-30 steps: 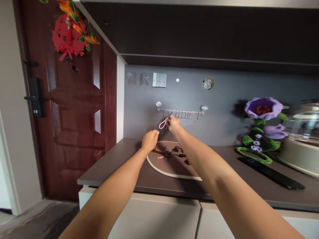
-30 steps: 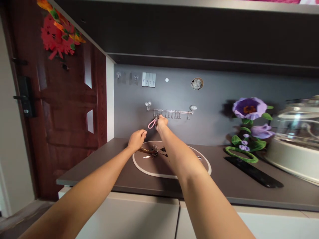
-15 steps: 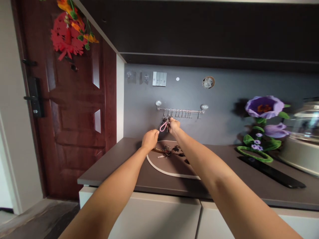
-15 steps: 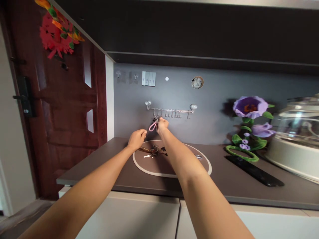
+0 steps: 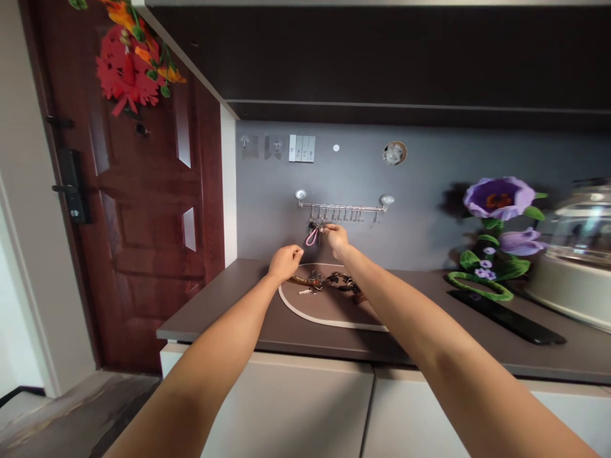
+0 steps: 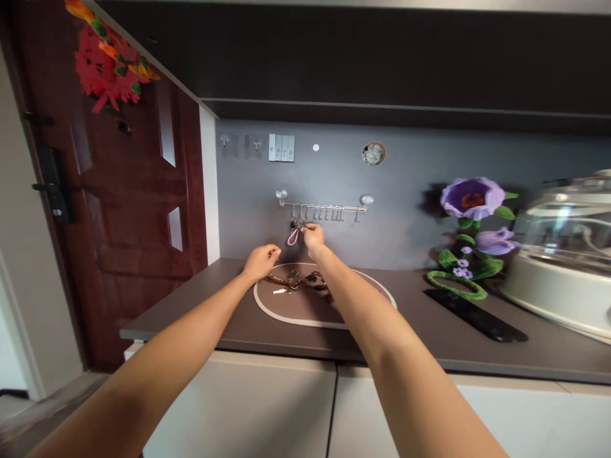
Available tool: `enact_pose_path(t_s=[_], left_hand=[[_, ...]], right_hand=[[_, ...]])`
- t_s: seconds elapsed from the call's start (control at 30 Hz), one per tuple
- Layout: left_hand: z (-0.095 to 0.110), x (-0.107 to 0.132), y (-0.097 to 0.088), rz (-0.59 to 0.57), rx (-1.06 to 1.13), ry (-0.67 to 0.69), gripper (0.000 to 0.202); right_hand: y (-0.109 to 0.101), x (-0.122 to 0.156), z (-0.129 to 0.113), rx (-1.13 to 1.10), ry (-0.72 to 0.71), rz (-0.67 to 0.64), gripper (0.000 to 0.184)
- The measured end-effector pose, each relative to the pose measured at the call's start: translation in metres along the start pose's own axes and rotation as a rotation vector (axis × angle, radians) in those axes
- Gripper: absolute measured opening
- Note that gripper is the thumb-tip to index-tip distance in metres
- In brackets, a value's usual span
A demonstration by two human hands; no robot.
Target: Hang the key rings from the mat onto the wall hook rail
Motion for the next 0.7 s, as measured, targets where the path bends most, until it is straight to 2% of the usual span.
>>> enact_pose_path(t_s=[0.13, 0.3, 0.4, 0.57, 0.7], left_hand=[[0.0, 0.002, 0.003, -0.058, 0.107, -0.015, 0.023], [0.005, 0.005, 0.012, -0.176, 0.185, 0.007, 0.023], [0.006, 0.006, 0.021, -0.26, 0.22, 0.017, 0.025], [0.007, 0.013, 0.038, -0.433, 0.301, 0.02, 0.031], [0.012, 0.023, 0.048, -0.574, 0.341, 0.022, 0.03]], right_hand=[[-0.009, 0.018, -0.006, 0.139, 0.003, -0.04, 0.009], [-0.009, 0.046, -0.006, 0.173, 0.024, -0.227, 0.011], [-0.012, 0.058, 0.001, 0.265, 0.005, -0.328, 0.011], [-0.016, 0.071, 0.012, 0.613, -0.15, -0.467, 0.015], [-0.011, 0.078, 0.015, 0.858, -0.27, -0.539, 0.017]])
Point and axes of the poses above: each hand's wrist, its own x-axis away from the middle knuckle, its own y-axis out of the palm, z = x × y, the point moved 10 cm from there along -x, towards the middle knuckle, and after that the axes turned 2 degrees about -y, right-handed, at the moved point
